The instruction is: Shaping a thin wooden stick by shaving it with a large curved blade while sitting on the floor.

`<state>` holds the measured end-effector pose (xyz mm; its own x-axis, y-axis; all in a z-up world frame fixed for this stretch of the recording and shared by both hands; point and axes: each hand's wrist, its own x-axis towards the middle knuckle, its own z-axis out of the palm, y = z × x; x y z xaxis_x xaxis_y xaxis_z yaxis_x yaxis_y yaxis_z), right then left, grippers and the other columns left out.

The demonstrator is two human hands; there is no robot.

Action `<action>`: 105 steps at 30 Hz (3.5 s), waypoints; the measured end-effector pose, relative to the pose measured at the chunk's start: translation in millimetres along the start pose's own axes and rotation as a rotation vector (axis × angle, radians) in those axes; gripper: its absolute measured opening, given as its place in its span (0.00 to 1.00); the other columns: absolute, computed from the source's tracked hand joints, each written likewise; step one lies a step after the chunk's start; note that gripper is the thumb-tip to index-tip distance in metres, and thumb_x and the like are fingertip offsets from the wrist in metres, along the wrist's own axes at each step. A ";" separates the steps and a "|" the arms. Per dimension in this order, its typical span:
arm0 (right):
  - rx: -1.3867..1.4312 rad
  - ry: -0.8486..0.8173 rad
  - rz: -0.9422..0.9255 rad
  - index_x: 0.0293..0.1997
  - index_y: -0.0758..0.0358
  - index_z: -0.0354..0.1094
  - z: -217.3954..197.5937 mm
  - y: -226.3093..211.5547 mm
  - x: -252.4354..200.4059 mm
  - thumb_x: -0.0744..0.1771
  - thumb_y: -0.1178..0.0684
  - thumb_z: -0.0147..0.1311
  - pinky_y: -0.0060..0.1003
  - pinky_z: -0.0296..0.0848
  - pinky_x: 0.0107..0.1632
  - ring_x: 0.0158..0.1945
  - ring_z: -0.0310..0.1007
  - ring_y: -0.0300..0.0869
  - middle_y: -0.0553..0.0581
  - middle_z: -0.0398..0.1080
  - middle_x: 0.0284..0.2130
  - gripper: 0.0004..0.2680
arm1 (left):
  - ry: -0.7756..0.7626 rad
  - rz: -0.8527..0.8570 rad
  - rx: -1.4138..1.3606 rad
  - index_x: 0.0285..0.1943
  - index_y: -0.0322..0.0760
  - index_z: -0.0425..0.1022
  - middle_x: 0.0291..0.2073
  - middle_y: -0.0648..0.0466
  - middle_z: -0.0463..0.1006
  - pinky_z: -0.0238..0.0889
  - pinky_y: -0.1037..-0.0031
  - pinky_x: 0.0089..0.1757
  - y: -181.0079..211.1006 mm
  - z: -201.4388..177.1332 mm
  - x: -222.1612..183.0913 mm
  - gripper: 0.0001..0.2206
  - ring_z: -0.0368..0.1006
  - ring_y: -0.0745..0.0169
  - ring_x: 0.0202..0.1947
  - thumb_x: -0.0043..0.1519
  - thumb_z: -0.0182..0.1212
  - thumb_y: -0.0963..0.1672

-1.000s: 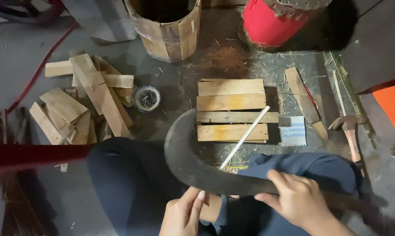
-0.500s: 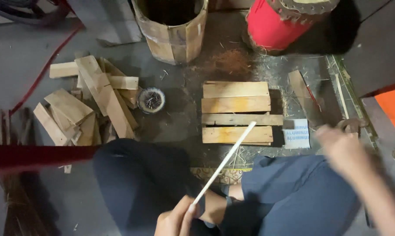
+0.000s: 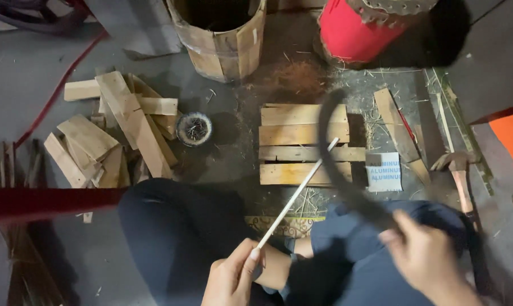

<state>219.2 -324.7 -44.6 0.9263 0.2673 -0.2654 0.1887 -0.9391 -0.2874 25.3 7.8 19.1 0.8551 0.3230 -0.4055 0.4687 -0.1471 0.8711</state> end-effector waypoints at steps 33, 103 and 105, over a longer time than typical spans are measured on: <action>0.077 -0.178 0.669 0.44 0.72 0.81 -40.8 -79.6 37.2 0.74 0.25 0.31 0.55 0.68 0.50 0.46 0.77 0.66 0.78 0.80 0.41 0.34 | 0.004 -0.074 -0.097 0.33 0.45 0.77 0.17 0.61 0.68 0.56 0.79 0.29 15.9 -5.1 2.2 0.13 0.62 0.72 0.21 0.70 0.52 0.48; 0.874 -0.608 -0.253 0.27 0.58 0.75 -1.3 -159.1 -46.9 0.67 0.52 0.57 0.29 0.71 0.41 0.30 0.75 0.32 0.46 0.78 0.24 0.08 | 0.079 -0.175 -0.721 0.27 0.37 0.76 0.22 0.54 0.81 0.69 0.78 0.34 35.2 33.4 36.5 0.09 0.75 0.70 0.26 0.57 0.74 0.39; 0.855 -0.623 -0.223 0.26 0.58 0.75 -5.8 -159.8 -40.4 0.67 0.52 0.57 0.29 0.70 0.42 0.31 0.75 0.33 0.46 0.77 0.24 0.09 | 0.075 -0.175 -0.718 0.26 0.37 0.74 0.24 0.53 0.81 0.71 0.78 0.36 33.8 33.9 43.5 0.10 0.77 0.69 0.28 0.56 0.74 0.38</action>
<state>153.5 -186.7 17.5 0.5254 0.7031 -0.4793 -0.1811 -0.4580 -0.8703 85.9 -14.8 21.6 0.7520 0.3521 -0.5572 0.3142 0.5517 0.7726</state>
